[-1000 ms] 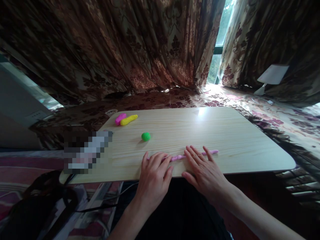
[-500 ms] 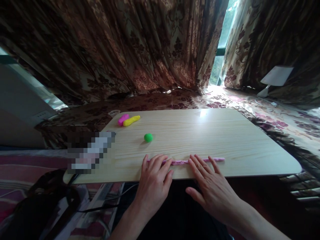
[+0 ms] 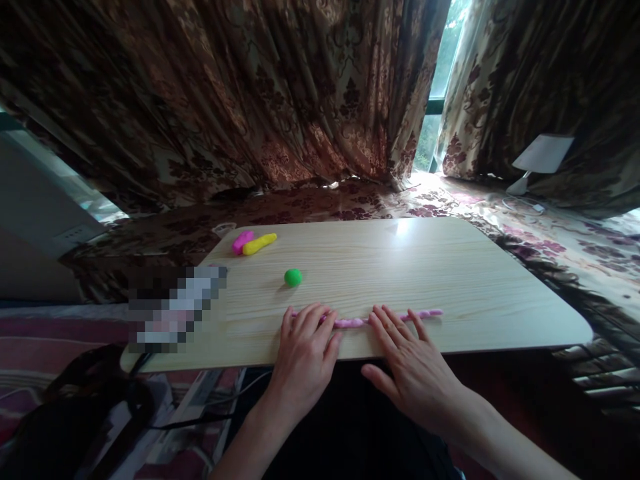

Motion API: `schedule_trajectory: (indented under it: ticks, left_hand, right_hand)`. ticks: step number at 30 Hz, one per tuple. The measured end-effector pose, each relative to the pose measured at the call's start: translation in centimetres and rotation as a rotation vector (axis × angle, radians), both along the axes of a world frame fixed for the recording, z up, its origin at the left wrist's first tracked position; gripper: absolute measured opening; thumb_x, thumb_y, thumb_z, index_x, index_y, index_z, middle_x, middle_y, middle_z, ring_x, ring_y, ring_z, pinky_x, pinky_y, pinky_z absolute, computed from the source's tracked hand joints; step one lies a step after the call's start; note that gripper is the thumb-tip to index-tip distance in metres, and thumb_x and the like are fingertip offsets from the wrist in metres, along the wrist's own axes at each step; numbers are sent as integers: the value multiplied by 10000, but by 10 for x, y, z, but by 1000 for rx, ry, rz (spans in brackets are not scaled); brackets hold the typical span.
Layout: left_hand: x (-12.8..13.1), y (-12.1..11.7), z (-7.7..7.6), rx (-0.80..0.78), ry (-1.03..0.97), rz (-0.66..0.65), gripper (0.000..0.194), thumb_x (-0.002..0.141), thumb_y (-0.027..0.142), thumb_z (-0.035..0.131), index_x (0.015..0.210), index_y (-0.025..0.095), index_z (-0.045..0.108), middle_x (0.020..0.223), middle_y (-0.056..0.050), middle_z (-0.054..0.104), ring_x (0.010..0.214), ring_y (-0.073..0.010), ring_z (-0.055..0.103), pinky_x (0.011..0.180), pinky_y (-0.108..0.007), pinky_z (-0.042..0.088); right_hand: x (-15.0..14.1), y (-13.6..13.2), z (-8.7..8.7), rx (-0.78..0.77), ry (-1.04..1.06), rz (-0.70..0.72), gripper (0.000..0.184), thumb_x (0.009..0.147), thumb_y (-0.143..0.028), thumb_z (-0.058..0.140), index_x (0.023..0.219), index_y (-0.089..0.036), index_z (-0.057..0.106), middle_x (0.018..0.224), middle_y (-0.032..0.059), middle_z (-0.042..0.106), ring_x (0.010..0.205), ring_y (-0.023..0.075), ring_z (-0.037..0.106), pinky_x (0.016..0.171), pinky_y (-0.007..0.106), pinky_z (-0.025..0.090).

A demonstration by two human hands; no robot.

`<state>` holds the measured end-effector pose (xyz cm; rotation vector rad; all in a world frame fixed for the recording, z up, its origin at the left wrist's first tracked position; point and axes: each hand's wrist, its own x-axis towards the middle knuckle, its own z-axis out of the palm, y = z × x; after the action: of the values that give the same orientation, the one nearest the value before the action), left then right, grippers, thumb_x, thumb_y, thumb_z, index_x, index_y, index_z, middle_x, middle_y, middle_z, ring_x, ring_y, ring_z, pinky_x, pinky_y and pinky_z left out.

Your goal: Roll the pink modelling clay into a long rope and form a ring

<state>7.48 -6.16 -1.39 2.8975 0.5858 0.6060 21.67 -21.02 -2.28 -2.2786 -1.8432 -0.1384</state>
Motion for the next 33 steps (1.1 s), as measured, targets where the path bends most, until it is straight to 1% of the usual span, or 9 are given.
schedule_trajectory:
  ticks: [5, 10, 12, 18, 21, 25, 28, 31, 33]
  left_hand:
    - [-1, 1, 4, 33, -26, -9, 317, 897, 256, 419, 1184, 205, 544, 1205, -86, 566, 1191, -247, 432, 1069, -509, 186]
    - [-8, 2, 2, 22, -21, -6, 308, 899, 240, 417, 1177, 216, 548, 1202, -80, 576, 1198, -248, 436, 1070, -527, 175]
    - [-6, 2, 0, 15, -24, -5, 303, 905, 240, 409, 1172, 226, 552, 1198, -76, 580, 1196, -244, 440, 1073, -531, 162]
    - [-8, 11, 2, 31, -28, 30, 282, 905, 256, 422, 1143, 236, 572, 1179, -73, 590, 1170, -239, 463, 1064, -534, 165]
    - [-19, 21, 3, 44, -37, 48, 270, 892, 263, 448, 1120, 233, 589, 1159, -71, 604, 1160, -244, 473, 1058, -532, 179]
    - [-24, 27, 0, 17, -56, 45, 234, 885, 263, 455, 1047, 246, 624, 1126, -63, 622, 1136, -247, 495, 1046, -523, 202]
    - [-22, 27, 0, 0, -62, 23, 192, 882, 256, 463, 972, 246, 632, 1102, -51, 630, 1129, -243, 504, 1042, -515, 207]
    - [-17, 28, 5, 17, -84, 1, 162, 877, 249, 473, 951, 233, 617, 1062, -51, 645, 1127, -244, 509, 1043, -519, 193]
    - [-14, 30, 7, 43, -115, 6, 154, 873, 241, 480, 962, 224, 604, 1038, -50, 652, 1132, -241, 506, 1050, -515, 185]
  right_hand:
    - [11, 21, 4, 23, 16, -49, 675, 913, -558, 276, 1391, -84, 333, 1451, 147, 303, 1359, 271, 208, 1096, 526, 82]
    - [-7, -9, -2, 17, -22, 22, 679, 908, -525, 339, 1436, -113, 228, 1484, 138, 206, 1376, 259, 140, 1101, 508, 78]
    - [-10, -10, -3, 30, -19, 15, 672, 909, -529, 333, 1434, -120, 238, 1481, 133, 219, 1374, 257, 151, 1103, 502, 77]
    - [28, 24, 15, 75, 25, -70, 533, 940, -478, 299, 1342, -151, 426, 1401, 103, 412, 1332, 249, 287, 1092, 507, 115]
    - [57, 8, 24, 126, 9, -125, 410, 957, -380, 306, 1299, -232, 479, 1361, 45, 476, 1337, 242, 275, 1067, 533, 158]
    - [84, -26, 15, 191, 11, -182, 341, 928, -313, 382, 1223, -261, 546, 1296, 35, 544, 1322, 261, 304, 1023, 544, 239]
    - [86, -34, 7, 233, 56, -140, 306, 921, -245, 389, 1146, -270, 596, 1214, 27, 606, 1261, 242, 403, 1024, 513, 257]
    - [82, -31, 8, 297, 84, -124, 274, 910, -214, 405, 1041, -261, 641, 1073, 31, 668, 1064, 213, 571, 1019, 468, 283]
    - [81, -31, 12, 333, 106, -126, 244, 901, -214, 425, 966, -244, 658, 979, 36, 684, 930, 199, 615, 963, 421, 359]
